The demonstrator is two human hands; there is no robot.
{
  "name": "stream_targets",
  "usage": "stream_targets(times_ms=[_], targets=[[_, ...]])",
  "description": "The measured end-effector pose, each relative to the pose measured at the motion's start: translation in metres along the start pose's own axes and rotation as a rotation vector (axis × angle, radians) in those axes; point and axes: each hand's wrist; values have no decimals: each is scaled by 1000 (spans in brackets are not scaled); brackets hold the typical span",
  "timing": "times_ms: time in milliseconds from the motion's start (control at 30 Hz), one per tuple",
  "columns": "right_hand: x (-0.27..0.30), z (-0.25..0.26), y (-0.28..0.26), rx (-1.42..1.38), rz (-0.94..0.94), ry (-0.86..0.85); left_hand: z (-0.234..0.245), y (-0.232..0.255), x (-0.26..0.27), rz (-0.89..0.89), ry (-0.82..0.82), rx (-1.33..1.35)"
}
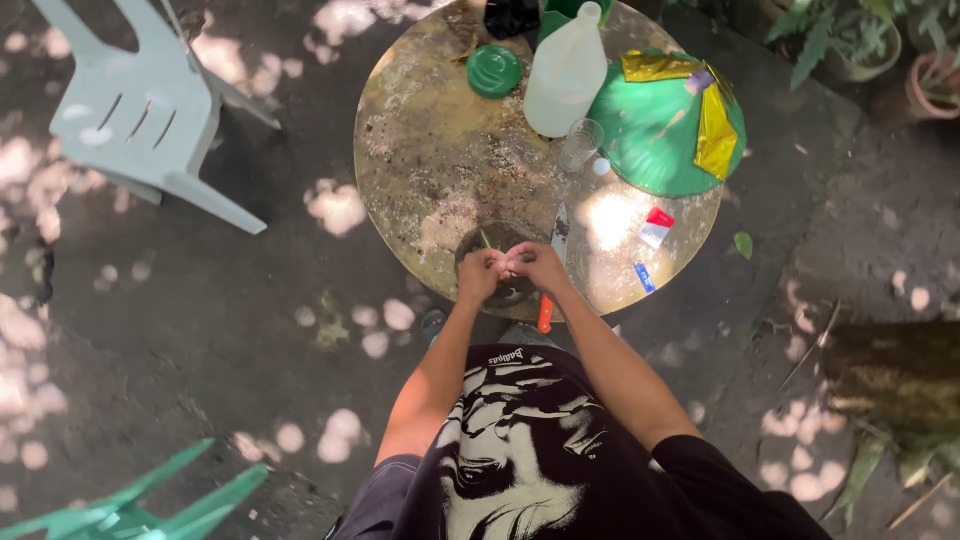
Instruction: Planting a small seedling into a prepared coconut shell pot and placing it in a garden area.
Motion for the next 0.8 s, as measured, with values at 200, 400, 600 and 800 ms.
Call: stream_targets(times_ms=[200,400,600,800], targets=[[-8,13,-25,149,36,-61,-13,7,3,-3,109,252],[2,12,-55,627,117,-33,-14,48,27,22,203,114],[-4,21,-47,481,47,-157,-22,-7,7,-40,332,-151],[-30,35,4,408,63,-199,-25,-12,22,50,192,-69]])
Point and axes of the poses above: each hand's wrist, its own x-axis away from the middle knuckle, its own z-axis out of the back of the hand, y = z × x, and after that the axes turned 9 degrees about -y, right-handed
